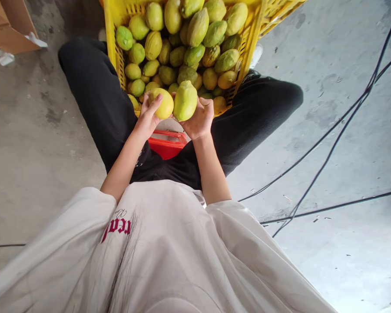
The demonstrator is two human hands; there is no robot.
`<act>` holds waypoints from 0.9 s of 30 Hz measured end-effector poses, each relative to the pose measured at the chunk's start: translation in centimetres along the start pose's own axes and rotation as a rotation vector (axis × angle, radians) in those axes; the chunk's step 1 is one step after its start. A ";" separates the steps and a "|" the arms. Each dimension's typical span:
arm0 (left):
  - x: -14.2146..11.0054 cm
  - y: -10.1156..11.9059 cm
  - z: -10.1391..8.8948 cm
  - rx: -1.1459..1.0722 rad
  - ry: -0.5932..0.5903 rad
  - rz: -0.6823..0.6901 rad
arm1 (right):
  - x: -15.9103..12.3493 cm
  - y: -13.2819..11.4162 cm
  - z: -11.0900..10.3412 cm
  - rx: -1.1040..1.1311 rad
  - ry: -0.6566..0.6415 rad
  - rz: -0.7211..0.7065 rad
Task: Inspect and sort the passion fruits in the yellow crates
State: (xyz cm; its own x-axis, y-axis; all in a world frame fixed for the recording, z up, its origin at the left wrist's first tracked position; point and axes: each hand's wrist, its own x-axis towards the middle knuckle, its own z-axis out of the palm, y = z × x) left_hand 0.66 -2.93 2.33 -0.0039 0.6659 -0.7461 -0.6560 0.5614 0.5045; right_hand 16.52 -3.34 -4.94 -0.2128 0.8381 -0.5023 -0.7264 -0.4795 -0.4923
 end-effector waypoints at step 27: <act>0.2 -0.1 -1.1 0.216 -0.055 0.046 | -1.1 -0.5 1.8 -0.092 0.176 -0.053</act>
State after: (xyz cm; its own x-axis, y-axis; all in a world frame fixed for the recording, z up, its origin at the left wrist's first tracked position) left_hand -0.12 -3.42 1.68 0.0156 0.7156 -0.6983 -0.4792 0.6183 0.6229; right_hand 15.96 -3.54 -2.84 -0.0523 0.8085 -0.5861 -0.6690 -0.4641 -0.5805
